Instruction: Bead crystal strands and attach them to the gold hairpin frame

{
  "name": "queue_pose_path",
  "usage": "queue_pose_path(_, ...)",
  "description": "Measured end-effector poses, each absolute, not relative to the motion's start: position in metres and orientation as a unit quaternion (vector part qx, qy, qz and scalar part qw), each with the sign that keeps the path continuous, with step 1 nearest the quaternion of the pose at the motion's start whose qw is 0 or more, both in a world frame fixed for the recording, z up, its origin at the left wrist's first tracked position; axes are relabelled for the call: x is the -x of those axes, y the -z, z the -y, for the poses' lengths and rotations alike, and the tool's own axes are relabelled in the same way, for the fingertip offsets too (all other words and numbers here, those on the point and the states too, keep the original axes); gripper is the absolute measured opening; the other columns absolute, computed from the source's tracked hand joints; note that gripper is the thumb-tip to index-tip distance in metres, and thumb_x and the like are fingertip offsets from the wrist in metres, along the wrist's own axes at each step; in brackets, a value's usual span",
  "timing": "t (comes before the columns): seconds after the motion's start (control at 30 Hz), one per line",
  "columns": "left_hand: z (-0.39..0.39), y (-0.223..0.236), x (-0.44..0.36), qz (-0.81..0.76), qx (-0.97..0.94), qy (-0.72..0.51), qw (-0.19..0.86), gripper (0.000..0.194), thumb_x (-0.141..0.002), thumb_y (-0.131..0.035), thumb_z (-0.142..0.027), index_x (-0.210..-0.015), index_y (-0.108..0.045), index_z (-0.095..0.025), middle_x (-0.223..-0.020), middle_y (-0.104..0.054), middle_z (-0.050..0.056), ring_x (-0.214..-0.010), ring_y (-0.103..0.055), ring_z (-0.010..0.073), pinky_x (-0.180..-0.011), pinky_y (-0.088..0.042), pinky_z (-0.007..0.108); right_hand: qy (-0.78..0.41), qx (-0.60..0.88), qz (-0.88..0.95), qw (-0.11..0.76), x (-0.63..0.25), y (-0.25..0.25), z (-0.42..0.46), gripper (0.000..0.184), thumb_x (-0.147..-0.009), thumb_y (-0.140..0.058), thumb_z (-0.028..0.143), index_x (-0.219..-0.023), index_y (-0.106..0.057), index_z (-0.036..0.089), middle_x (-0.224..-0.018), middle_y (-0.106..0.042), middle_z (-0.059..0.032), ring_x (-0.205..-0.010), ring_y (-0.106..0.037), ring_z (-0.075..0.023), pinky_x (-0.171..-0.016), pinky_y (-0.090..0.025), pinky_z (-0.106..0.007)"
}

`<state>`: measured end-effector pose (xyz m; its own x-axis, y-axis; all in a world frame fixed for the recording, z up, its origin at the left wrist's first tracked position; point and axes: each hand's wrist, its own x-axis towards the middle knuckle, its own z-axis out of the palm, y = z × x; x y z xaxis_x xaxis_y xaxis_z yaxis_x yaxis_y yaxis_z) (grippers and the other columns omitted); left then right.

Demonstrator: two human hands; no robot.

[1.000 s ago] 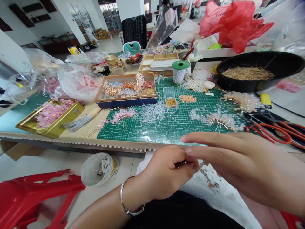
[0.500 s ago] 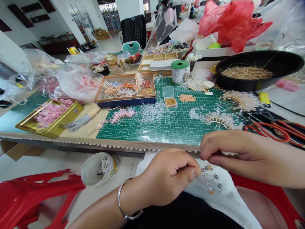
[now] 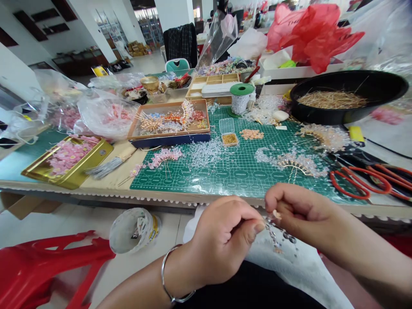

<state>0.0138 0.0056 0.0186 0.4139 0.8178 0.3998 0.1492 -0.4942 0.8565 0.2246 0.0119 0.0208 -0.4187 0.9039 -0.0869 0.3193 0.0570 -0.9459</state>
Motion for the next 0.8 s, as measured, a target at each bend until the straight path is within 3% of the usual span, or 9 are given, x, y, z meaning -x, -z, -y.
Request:
queue_pose_path(0.13,-0.006,-0.018,-0.013,-0.316,-0.731,-0.466,0.386,0.011,-0.096,-0.057,-0.020,-0.089,-0.065,-0.019,-0.079,-0.069,0.003,-0.073,-0.062,0.0157,-0.072,-0.047,0.029,-0.375,0.454,0.702,0.401,-0.222,-0.018,0.004,0.004,-0.093,-0.063,0.029,-0.089,-0.063,0.028,-0.066,-0.058,0.0058,-0.055,-0.055,-0.0090,-0.050,-0.048,-0.014)
queue_pose_path(0.23,-0.005,-0.018,-0.015,-0.309,-0.715,-0.489,0.391,0.009,-0.096,-0.057,-0.019,-0.090,-0.064,-0.019,-0.080,-0.068,0.003,-0.076,-0.062,0.0155,-0.074,-0.048,0.028,-0.275,0.423,0.749,0.430,-0.220,-0.015,0.010,0.015,-0.089,-0.063,0.018,-0.094,-0.066,0.032,-0.075,-0.070,0.0044,-0.065,-0.068,-0.0125,-0.059,-0.055,-0.018)
queue_pose_path(0.33,-0.003,-0.017,-0.016,-0.316,-0.707,-0.505,0.381,0.008,-0.096,-0.057,-0.018,-0.092,-0.063,-0.018,-0.081,-0.067,0.003,-0.079,-0.062,0.0151,-0.075,-0.048,0.028,-0.238,0.401,0.771,0.433,-0.216,-0.009,0.015,0.029,-0.089,-0.058,0.012,-0.105,-0.064,0.034,-0.082,-0.074,0.0019,-0.075,-0.072,-0.0170,-0.062,-0.057,-0.023)
queue_pose_path(0.43,-0.001,-0.016,-0.017,-0.309,-0.713,-0.519,0.356,0.007,-0.096,-0.057,-0.017,-0.094,-0.063,-0.018,-0.083,-0.068,0.003,-0.080,-0.062,0.0147,-0.076,-0.049,0.027,-0.217,0.398,0.774,0.443,-0.212,-0.002,0.022,0.032,-0.090,-0.060,0.016,-0.114,-0.063,0.036,-0.079,-0.072,0.0013,-0.069,-0.070,-0.0175,-0.056,-0.056,-0.024)
queue_pose_path(0.57,0.002,-0.014,-0.018,-0.300,-0.730,-0.528,0.314,0.009,-0.094,-0.057,-0.012,-0.098,-0.062,-0.017,-0.086,-0.069,0.005,-0.082,-0.064,0.0152,-0.077,-0.050,0.026,-0.209,0.424,0.753,0.457,-0.205,0.000,0.030,0.033,-0.087,-0.063,0.017,-0.113,-0.065,0.038,-0.080,-0.075,0.0016,-0.072,-0.073,-0.0207,-0.058,-0.059,-0.027)
queue_pose_path(0.7,0.005,-0.012,-0.018,-0.292,-0.754,-0.526,0.266,0.015,-0.091,-0.058,-0.009,-0.102,-0.060,-0.018,-0.087,-0.070,0.006,-0.083,-0.064,0.0162,-0.076,-0.053,0.026,-0.221,0.480,0.713,0.461,-0.197,-0.008,0.028,0.017,-0.087,-0.066,0.038,-0.103,-0.073,0.034,-0.080,-0.076,-0.0043,-0.073,-0.074,-0.0282,-0.059,-0.062,-0.036)
queue_pose_path(0.8,0.006,-0.010,-0.017,-0.297,-0.772,-0.519,0.214,0.019,-0.090,-0.059,-0.008,-0.106,-0.058,-0.018,-0.088,-0.070,0.008,-0.083,-0.066,0.0171,-0.077,-0.055,0.026,-0.231,0.511,0.691,0.456,-0.191,-0.011,0.021,0.029,-0.083,-0.067,0.054,-0.099,-0.076,0.032,-0.079,-0.076,-0.0072,-0.078,-0.074,-0.0310,-0.061,-0.062,-0.039)
